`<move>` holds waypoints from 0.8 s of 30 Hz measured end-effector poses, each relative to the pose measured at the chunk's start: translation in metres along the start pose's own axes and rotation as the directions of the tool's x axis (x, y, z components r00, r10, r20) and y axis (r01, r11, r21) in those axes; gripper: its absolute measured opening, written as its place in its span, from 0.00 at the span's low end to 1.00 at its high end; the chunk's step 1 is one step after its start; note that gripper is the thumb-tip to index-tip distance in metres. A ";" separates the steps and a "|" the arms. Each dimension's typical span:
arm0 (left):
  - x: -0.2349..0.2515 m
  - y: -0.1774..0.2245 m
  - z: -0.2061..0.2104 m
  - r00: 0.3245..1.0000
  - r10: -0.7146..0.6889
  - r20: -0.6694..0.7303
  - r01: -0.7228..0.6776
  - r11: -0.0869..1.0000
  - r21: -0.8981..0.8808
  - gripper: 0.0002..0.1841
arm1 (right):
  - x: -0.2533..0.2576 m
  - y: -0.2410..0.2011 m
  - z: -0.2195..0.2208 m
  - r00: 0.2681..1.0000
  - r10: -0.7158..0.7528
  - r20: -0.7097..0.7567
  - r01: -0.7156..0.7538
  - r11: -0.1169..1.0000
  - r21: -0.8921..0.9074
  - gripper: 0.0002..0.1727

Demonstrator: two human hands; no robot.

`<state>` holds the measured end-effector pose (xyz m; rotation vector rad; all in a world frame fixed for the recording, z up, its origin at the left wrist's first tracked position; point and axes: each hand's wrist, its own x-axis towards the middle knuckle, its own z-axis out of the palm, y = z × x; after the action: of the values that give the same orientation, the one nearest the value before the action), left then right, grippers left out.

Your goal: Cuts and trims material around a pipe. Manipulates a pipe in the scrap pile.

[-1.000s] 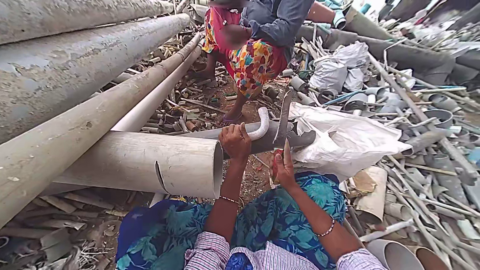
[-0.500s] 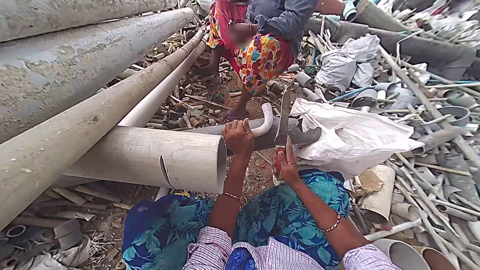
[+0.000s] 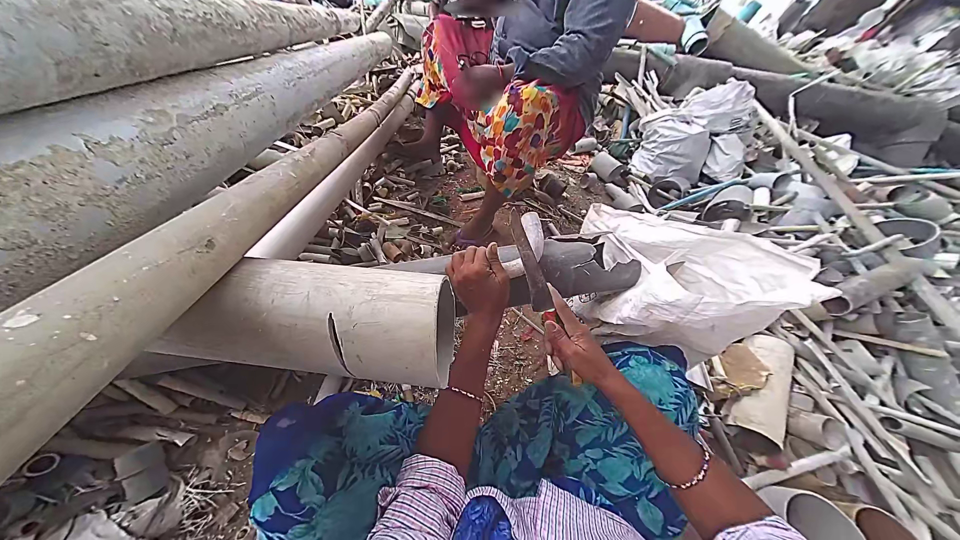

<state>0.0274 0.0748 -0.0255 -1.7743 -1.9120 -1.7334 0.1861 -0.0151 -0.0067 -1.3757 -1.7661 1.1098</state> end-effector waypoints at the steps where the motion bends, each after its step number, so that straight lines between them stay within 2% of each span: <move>1: 0.000 -0.001 0.000 1.000 0.007 0.011 -0.007 1.000 0.003 0.27 | -0.001 -0.002 0.002 1.000 -0.004 -0.025 0.004 1.000 0.014 0.34; 4: -0.005 -0.005 -0.003 0.997 0.060 0.041 -0.059 0.998 -0.007 0.29 | 0.002 0.005 0.009 0.997 0.006 -0.075 -0.014 0.995 -0.102 0.34; 7: -0.009 -0.015 -0.014 0.985 0.162 0.066 -0.154 0.981 -0.118 0.29 | 0.005 0.009 0.012 0.995 -0.015 -0.097 -0.002 0.985 -0.174 0.33; 10: -0.013 -0.025 -0.025 0.960 0.255 0.113 -0.226 0.949 -0.220 0.21 | 0.008 0.012 0.012 0.992 -0.011 -0.125 -0.011 0.985 -0.172 0.34; 14: -0.025 -0.033 -0.031 0.923 0.355 0.148 -0.324 0.925 -0.197 0.24 | 0.014 0.016 0.012 0.992 0.049 -0.120 -0.063 0.991 -0.118 0.34; 19: -0.036 -0.022 -0.030 0.926 0.329 0.183 -0.310 0.942 -0.127 0.22 | 0.021 0.011 0.034 0.990 0.035 -0.134 -0.046 0.996 -0.081 0.35; 24: -0.031 -0.022 -0.032 0.937 0.334 0.104 -0.319 0.937 -0.139 0.26 | 0.024 0.015 0.042 0.985 -0.015 -0.171 0.005 0.998 -0.059 0.35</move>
<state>0.0031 0.0377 -0.0478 -2.1456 -1.4616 -1.6823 0.1501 -0.0003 -0.0388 -1.4501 -1.6903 0.9114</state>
